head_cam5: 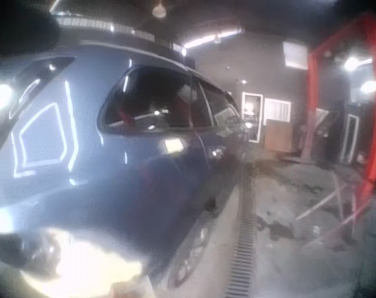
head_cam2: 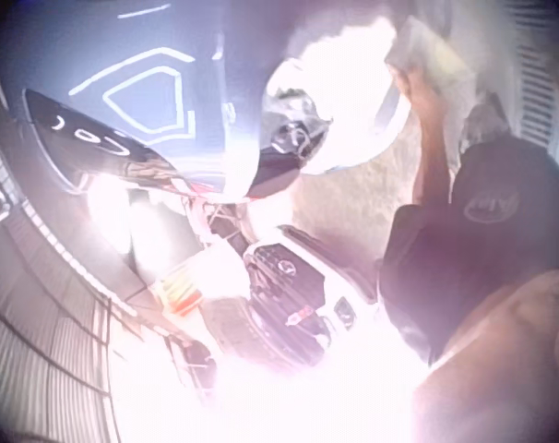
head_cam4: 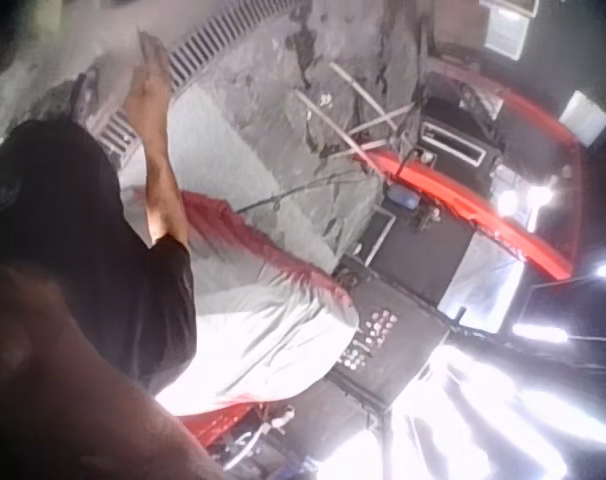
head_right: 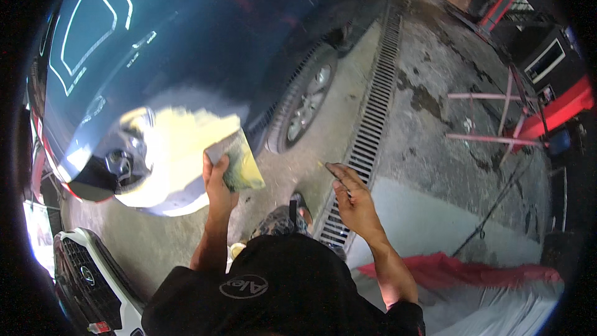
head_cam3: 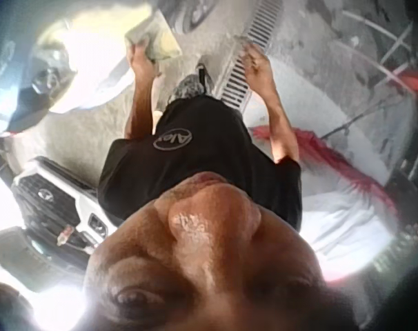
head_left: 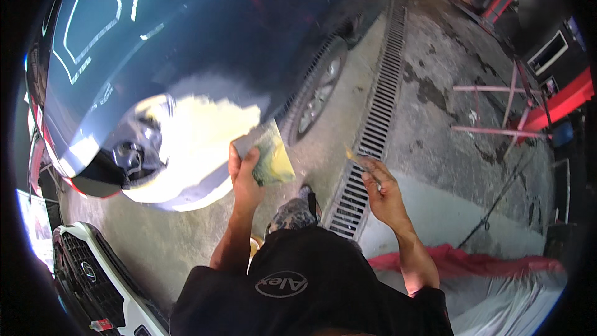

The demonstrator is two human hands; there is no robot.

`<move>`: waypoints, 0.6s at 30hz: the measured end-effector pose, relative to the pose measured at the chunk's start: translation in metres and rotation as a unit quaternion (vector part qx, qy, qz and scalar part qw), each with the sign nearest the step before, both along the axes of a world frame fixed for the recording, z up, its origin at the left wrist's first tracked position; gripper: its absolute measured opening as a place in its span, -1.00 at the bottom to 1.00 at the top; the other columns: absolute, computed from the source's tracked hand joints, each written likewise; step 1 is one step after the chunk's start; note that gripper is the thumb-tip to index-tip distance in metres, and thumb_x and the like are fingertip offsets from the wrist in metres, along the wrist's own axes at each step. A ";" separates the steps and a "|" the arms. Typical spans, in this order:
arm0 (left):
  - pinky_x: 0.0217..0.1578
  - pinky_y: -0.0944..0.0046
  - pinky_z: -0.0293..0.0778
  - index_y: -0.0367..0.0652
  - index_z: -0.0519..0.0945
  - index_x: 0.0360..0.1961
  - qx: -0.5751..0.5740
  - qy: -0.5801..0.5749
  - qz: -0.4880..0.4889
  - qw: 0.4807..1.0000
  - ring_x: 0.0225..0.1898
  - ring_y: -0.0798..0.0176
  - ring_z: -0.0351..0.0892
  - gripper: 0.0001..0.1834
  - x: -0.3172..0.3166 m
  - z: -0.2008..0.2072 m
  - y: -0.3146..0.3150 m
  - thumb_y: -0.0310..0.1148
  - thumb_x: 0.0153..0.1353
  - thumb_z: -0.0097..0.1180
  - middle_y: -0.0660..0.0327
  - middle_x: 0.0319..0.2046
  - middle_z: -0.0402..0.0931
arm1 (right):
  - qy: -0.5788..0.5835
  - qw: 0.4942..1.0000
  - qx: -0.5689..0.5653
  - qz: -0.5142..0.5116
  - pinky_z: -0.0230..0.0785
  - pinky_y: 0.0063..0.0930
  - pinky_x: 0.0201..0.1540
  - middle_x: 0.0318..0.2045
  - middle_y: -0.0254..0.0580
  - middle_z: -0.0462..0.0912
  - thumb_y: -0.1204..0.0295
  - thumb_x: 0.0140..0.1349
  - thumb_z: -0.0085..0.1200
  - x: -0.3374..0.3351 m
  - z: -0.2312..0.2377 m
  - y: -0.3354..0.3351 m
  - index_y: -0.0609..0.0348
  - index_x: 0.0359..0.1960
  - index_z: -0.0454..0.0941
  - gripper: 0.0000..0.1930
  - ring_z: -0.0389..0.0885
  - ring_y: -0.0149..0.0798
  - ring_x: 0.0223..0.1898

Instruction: The person applies car body filler to the rear panel of a vehicle using a spreader and then sands the filler by hand with sandpaper.

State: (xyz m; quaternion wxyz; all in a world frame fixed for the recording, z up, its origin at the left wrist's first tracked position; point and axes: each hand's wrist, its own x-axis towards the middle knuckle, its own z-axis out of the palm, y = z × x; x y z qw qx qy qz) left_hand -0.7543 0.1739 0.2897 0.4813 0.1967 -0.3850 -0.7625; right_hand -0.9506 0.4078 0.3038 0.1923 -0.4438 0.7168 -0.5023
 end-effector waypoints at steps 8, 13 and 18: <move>0.09 0.13 0.59 -0.14 0.40 0.26 -0.006 -0.008 0.039 0.999 0.00 0.16 0.64 -0.54 -0.042 0.033 -0.054 -0.53 0.33 0.04 0.13 0.00 0.60 | 0.267 0.963 -0.029 0.036 0.24 -0.12 0.39 0.25 0.08 0.47 0.81 0.04 0.02 -0.134 0.082 -0.165 0.13 0.36 0.47 -0.26 0.42 0.16 0.30; 0.11 0.18 0.52 -0.16 0.46 0.22 0.008 -0.008 0.146 0.989 -0.01 0.26 0.60 -0.54 -0.063 0.054 -0.063 -0.51 0.29 0.18 0.23 -0.03 0.59 | 0.375 0.919 -0.103 0.063 0.25 -0.07 0.35 0.28 -0.01 0.44 0.81 -0.01 0.09 -0.208 0.137 -0.258 0.07 0.35 0.49 -0.23 0.40 0.09 0.31; 0.08 0.18 0.55 -0.13 0.48 0.20 -0.038 -0.003 0.218 0.975 -0.01 0.24 0.62 -0.56 -0.106 0.073 -0.066 -0.47 0.28 0.19 0.22 -0.04 0.61 | 0.423 0.884 -0.177 0.093 0.26 -0.04 0.31 0.27 -0.07 0.46 0.76 0.00 0.17 -0.267 0.167 -0.336 0.03 0.36 0.49 -0.23 0.41 0.05 0.31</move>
